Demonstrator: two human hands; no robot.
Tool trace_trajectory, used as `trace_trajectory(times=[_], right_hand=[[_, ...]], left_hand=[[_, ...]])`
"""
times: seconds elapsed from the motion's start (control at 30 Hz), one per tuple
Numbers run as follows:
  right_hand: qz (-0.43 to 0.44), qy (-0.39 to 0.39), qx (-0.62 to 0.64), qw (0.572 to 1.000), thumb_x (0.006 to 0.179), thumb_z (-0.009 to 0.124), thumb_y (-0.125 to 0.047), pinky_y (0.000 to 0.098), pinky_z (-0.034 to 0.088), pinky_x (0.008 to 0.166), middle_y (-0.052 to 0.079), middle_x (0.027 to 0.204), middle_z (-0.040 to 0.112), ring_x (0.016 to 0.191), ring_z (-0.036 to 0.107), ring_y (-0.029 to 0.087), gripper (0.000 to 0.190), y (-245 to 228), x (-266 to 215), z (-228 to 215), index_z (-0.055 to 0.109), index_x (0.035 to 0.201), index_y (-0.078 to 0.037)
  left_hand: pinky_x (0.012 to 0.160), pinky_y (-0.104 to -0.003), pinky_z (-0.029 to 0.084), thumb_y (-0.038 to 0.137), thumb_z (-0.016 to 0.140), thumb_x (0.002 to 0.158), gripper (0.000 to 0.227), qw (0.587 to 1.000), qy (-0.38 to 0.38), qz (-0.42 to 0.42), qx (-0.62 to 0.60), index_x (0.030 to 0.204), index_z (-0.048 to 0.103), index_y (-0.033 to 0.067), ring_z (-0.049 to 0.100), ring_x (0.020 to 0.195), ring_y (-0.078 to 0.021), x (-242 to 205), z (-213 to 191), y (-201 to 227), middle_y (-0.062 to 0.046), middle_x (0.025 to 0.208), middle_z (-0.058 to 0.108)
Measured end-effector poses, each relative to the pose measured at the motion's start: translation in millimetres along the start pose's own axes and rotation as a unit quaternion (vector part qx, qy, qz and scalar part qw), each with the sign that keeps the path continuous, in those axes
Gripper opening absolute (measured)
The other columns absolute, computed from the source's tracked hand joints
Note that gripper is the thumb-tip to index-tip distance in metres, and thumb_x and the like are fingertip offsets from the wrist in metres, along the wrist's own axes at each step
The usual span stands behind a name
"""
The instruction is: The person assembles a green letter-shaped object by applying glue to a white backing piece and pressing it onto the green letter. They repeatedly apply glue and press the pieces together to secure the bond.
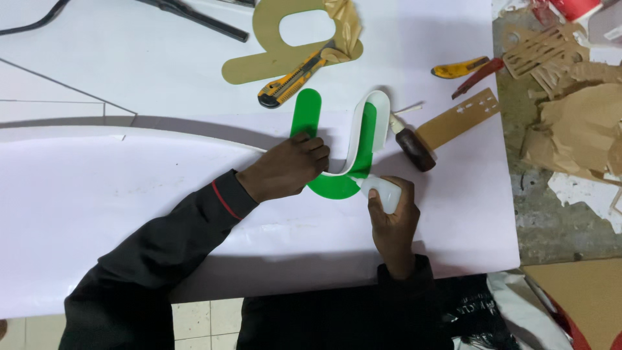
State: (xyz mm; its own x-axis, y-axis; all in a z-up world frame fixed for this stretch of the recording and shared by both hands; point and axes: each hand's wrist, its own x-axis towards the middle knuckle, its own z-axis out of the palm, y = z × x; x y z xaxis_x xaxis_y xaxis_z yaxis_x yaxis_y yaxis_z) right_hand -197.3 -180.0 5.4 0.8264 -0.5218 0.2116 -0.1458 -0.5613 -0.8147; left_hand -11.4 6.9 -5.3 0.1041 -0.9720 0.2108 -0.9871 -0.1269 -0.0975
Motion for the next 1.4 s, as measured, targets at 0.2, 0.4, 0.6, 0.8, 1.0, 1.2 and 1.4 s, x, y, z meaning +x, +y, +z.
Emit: trace_trajectory(times=[0.2, 0.4, 0.6, 0.8, 1.0, 1.2, 1.4], right_hand=[[-0.014, -0.003, -0.029, 0.999, 0.099, 0.069, -0.017, 0.0542, 0.054, 0.082, 0.02, 0.103, 0.072, 0.094, 0.071, 0.038, 0.027, -14, -9, 4, 0.057, 0.118, -0.003], [-0.015, 0.008, -0.036, 0.999, 0.1, 0.068, -0.021, 0.0549, 0.055, 0.082, 0.02, 0.106, 0.071, 0.095, 0.071, 0.039, 0.03, -4, -8, 7, 0.056, 0.121, -0.003], [-0.017, 0.027, -0.042, 0.999, 0.102, 0.066, -0.021, 0.0557, 0.054, 0.081, 0.02, 0.109, 0.07, 0.096, 0.07, 0.039, 0.03, 5, -2, 7, 0.054, 0.122, -0.002], [-0.02, 0.008, -0.046, 0.999, 0.098, 0.07, -0.019, 0.0555, 0.056, 0.08, 0.02, 0.106, 0.071, 0.096, 0.071, 0.042, 0.032, -4, -14, 6, 0.056, 0.122, -0.003], [-0.021, 0.009, -0.05, 0.998, 0.096, 0.073, -0.019, 0.0545, 0.056, 0.078, 0.021, 0.106, 0.072, 0.096, 0.072, 0.042, 0.035, -3, -22, 14, 0.057, 0.123, -0.003], [-0.031, 0.006, -0.042, 0.999, 0.095, 0.073, -0.019, 0.0513, 0.059, 0.076, 0.018, 0.104, 0.073, 0.094, 0.073, 0.038, 0.035, 4, -28, 15, 0.058, 0.123, -0.005], [-0.032, -0.02, -0.019, 0.999, 0.094, 0.074, -0.02, 0.0533, 0.058, 0.072, 0.022, 0.102, 0.073, 0.092, 0.073, 0.043, 0.036, 6, -28, 26, 0.057, 0.122, -0.003]], left_hand=[[0.089, -0.037, 0.046, 0.009, 0.075, 0.069, 0.027, 1.0, 0.006, -0.004, -0.001, 0.094, 0.068, 0.0134, 0.058, 0.098, -0.0219, -1, 2, 1, 0.0, 0.095, 0.062], [0.091, -0.039, 0.047, 0.008, 0.076, 0.072, 0.027, 1.0, -0.005, -0.005, -0.008, 0.098, 0.069, 0.0118, 0.059, 0.101, -0.023, -1, -2, 2, -0.002, 0.095, 0.063], [0.091, -0.039, 0.047, 0.009, 0.076, 0.074, 0.027, 1.0, -0.026, -0.004, -0.007, 0.099, 0.068, 0.0127, 0.059, 0.1, -0.0221, 0, -4, 1, -0.001, 0.095, 0.064], [0.091, -0.039, 0.048, 0.008, 0.076, 0.075, 0.028, 0.999, -0.032, -0.007, -0.017, 0.102, 0.069, 0.011, 0.059, 0.103, -0.0232, 0, -2, 1, -0.002, 0.099, 0.064], [0.091, -0.038, 0.048, 0.007, 0.075, 0.077, 0.026, 0.999, -0.047, -0.003, -0.019, 0.103, 0.07, 0.0108, 0.059, 0.103, -0.0223, 1, -8, 0, -0.002, 0.099, 0.065], [0.092, -0.039, 0.048, 0.009, 0.077, 0.075, 0.029, 0.999, -0.048, -0.002, -0.015, 0.103, 0.069, 0.0113, 0.059, 0.103, -0.0231, 1, -10, 0, -0.002, 0.099, 0.064], [0.093, -0.039, 0.048, 0.011, 0.076, 0.077, 0.029, 0.999, -0.046, -0.002, -0.004, 0.104, 0.068, 0.0121, 0.06, 0.105, -0.0223, 0, -9, 0, -0.001, 0.101, 0.064]])
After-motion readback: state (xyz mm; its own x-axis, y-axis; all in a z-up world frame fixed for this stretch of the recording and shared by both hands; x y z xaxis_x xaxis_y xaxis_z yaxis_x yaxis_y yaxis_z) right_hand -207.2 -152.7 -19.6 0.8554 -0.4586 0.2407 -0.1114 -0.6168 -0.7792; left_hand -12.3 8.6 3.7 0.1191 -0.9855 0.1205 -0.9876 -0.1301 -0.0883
